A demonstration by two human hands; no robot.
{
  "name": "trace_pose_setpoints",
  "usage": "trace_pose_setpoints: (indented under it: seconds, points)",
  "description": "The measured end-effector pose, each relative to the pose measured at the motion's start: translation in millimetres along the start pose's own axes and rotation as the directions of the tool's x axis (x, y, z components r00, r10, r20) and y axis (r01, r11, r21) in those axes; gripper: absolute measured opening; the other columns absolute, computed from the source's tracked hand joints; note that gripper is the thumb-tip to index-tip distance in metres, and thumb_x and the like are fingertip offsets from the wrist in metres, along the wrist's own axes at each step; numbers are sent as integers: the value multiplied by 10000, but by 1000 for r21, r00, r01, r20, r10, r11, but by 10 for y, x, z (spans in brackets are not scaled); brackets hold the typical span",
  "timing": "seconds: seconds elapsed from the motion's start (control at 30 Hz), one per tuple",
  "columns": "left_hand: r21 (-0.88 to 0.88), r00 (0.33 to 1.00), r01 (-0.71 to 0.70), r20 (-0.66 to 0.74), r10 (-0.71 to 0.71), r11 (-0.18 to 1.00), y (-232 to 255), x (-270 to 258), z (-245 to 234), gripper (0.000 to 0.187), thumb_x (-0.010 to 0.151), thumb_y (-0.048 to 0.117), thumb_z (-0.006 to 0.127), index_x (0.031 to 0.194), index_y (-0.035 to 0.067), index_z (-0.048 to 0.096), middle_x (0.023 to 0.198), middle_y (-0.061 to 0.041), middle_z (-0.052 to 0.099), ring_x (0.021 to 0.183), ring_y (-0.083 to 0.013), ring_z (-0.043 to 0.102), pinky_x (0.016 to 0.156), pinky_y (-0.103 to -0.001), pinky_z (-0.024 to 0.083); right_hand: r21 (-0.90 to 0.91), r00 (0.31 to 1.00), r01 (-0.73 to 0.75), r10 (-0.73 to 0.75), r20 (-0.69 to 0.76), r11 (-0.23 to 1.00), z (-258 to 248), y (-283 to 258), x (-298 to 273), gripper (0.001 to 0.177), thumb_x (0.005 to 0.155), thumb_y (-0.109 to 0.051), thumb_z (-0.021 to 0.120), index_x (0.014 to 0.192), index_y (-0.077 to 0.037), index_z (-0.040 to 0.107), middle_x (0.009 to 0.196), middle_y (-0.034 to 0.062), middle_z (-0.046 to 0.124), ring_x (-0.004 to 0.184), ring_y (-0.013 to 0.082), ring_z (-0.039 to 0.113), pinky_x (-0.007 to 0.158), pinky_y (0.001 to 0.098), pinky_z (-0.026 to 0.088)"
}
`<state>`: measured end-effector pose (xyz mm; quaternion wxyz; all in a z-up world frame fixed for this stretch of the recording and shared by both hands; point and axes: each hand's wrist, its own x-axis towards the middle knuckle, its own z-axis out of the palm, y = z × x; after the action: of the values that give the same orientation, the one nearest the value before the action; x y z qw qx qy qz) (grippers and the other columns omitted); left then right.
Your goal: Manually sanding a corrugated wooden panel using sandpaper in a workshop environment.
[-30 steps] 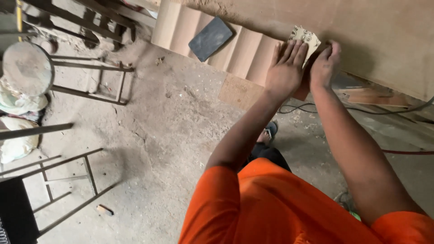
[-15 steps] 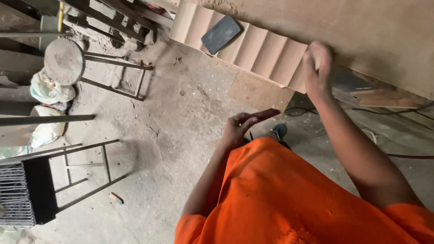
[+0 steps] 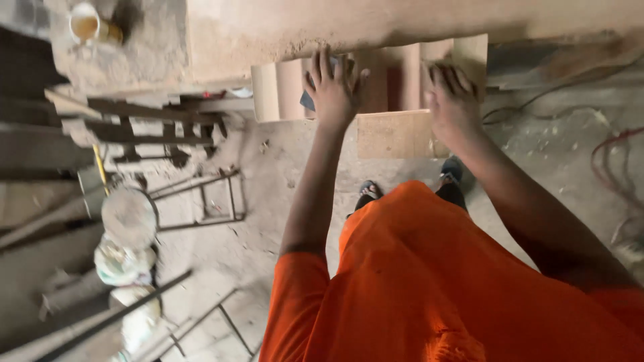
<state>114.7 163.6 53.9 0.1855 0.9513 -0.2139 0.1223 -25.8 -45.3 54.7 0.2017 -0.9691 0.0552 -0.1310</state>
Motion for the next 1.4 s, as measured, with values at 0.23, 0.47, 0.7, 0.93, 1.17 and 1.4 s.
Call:
trace_pose_setpoints:
  seconds: [0.23,0.47,0.7,0.93,1.17,1.4]
  points:
    - [91,984,-178,31,175,980,-299,249,426,699,964,668,456,1410,140,561,1420,-169,568,1442,-357,435,1199,-633,228,-295,976,-84,20,-215,952,576,-171,118,535,1135,-308,468,1517,61,530,1583,255,492,1540,326,292,1128,510,202]
    - [67,983,-179,-13,181,981,-282,262,411,709,923,668,478,1371,127,573,1337,-153,595,1403,-346,465,1180,-608,268,-435,915,-76,-111,-388,897,618,-176,-198,422,973,-214,582,1352,-60,690,1459,123,673,1430,253,540,934,436,383]
    - [50,977,-199,-64,202,979,-251,231,340,719,933,622,407,1348,73,616,1344,-179,655,1345,-400,531,1129,-646,340,-493,943,-130,-47,-330,861,449,-209,464,373,991,-238,655,1303,-45,718,1390,78,697,1385,208,484,882,388,410]
    - [73,977,-202,-54,207,977,-225,305,286,703,968,606,382,1348,64,617,1334,-201,654,1321,-409,552,1118,-641,334,-487,941,-94,-82,-329,868,357,-389,-45,385,984,-231,581,1287,-52,737,1342,83,745,1372,215,597,898,380,411]
    - [97,958,-232,-149,244,968,-208,306,254,684,961,598,401,1294,60,660,1276,-220,678,1299,-423,573,1103,-633,387,-458,951,-131,-20,-310,879,373,-372,261,387,1021,-219,637,1346,-23,712,1418,119,702,1397,242,525,947,413,427]
    - [120,945,-244,-195,263,962,-190,316,231,632,977,586,438,1242,67,681,1207,-180,700,1255,-409,596,1070,-604,415,-518,947,-155,-23,-321,841,455,-344,270,382,992,-253,609,1314,-80,719,1370,61,721,1389,204,548,999,371,431]
